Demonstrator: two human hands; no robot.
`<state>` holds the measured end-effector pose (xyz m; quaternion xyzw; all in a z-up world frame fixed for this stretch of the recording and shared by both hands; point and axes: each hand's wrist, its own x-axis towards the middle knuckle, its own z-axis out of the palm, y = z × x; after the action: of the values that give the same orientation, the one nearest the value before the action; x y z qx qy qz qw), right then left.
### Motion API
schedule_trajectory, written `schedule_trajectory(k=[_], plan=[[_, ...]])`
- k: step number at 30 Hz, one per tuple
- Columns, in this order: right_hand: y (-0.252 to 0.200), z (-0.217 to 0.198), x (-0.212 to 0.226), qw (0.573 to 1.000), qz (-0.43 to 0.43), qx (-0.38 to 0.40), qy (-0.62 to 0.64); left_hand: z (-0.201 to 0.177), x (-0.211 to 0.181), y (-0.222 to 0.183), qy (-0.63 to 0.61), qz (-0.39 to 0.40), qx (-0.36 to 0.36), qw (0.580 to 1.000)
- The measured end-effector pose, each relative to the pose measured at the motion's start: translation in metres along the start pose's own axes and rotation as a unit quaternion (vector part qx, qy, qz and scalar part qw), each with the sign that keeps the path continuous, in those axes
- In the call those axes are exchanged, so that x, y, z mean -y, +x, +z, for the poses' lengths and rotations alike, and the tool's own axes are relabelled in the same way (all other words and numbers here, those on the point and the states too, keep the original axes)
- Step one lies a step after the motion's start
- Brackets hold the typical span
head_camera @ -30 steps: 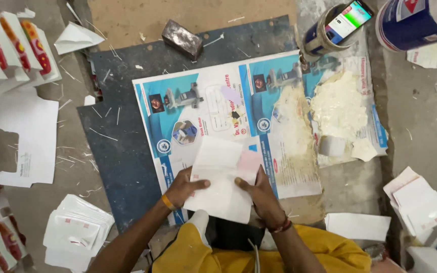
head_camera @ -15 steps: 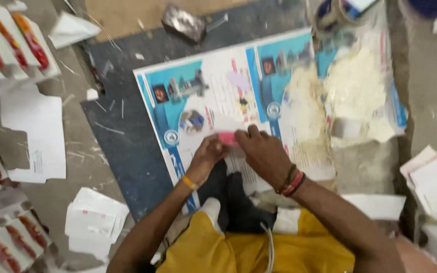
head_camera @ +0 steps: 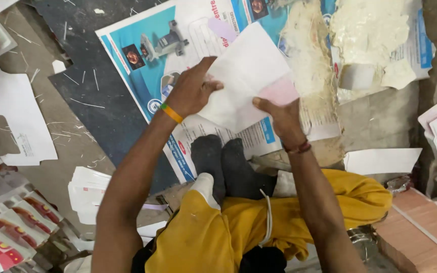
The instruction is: Folding and stacking printed paper envelopes while sitting on the floor.
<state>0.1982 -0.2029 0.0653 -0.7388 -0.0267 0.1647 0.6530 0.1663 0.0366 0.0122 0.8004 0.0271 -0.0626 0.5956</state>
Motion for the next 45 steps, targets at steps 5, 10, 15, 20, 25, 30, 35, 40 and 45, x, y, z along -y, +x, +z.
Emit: schedule_trajectory(k=[5, 10, 15, 20, 25, 30, 35, 40, 45], plan=[[-0.02, 0.014, -0.092, 0.997, -0.029, -0.037, -0.056, 0.009, 0.021, 0.017, 0.21, 0.01, 0.066, 0.975], [-0.031, 0.009, -0.091, 0.943, -0.085, -0.037, -0.32, 0.041, 0.014, -0.001, 0.379, 0.076, -0.026, 0.922], [0.028, -0.056, -0.109, 0.987, 0.112, -0.04, -0.112, 0.055, 0.004, 0.022, 0.405, -0.032, 0.188, 0.894], [0.084, -0.028, -0.032, 0.946, 0.008, 0.156, -0.283, 0.056, 0.018, 0.018, 0.431, 0.042, 0.132, 0.892], [0.1, -0.023, -0.046, 0.834, -0.093, 0.196, -0.507, 0.056, 0.017, 0.016, 0.423, 0.001, 0.164, 0.891], [0.091, -0.015, -0.055, 0.737, -0.247, 0.155, -0.609, 0.051, 0.02, 0.004, 0.412, 0.028, 0.152, 0.898], [0.09, -0.015, -0.04, 0.816, -0.237, 0.098, -0.519, 0.048, 0.02, 0.017, 0.425, 0.018, 0.151, 0.892], [0.087, -0.042, -0.069, 0.914, -0.076, 0.136, -0.374, 0.044, 0.02, 0.028, 0.447, -0.025, 0.16, 0.88], [0.064, -0.063, -0.087, 0.975, 0.082, 0.017, -0.205, 0.065, 0.015, 0.039, 0.44, 0.07, 0.16, 0.881]])
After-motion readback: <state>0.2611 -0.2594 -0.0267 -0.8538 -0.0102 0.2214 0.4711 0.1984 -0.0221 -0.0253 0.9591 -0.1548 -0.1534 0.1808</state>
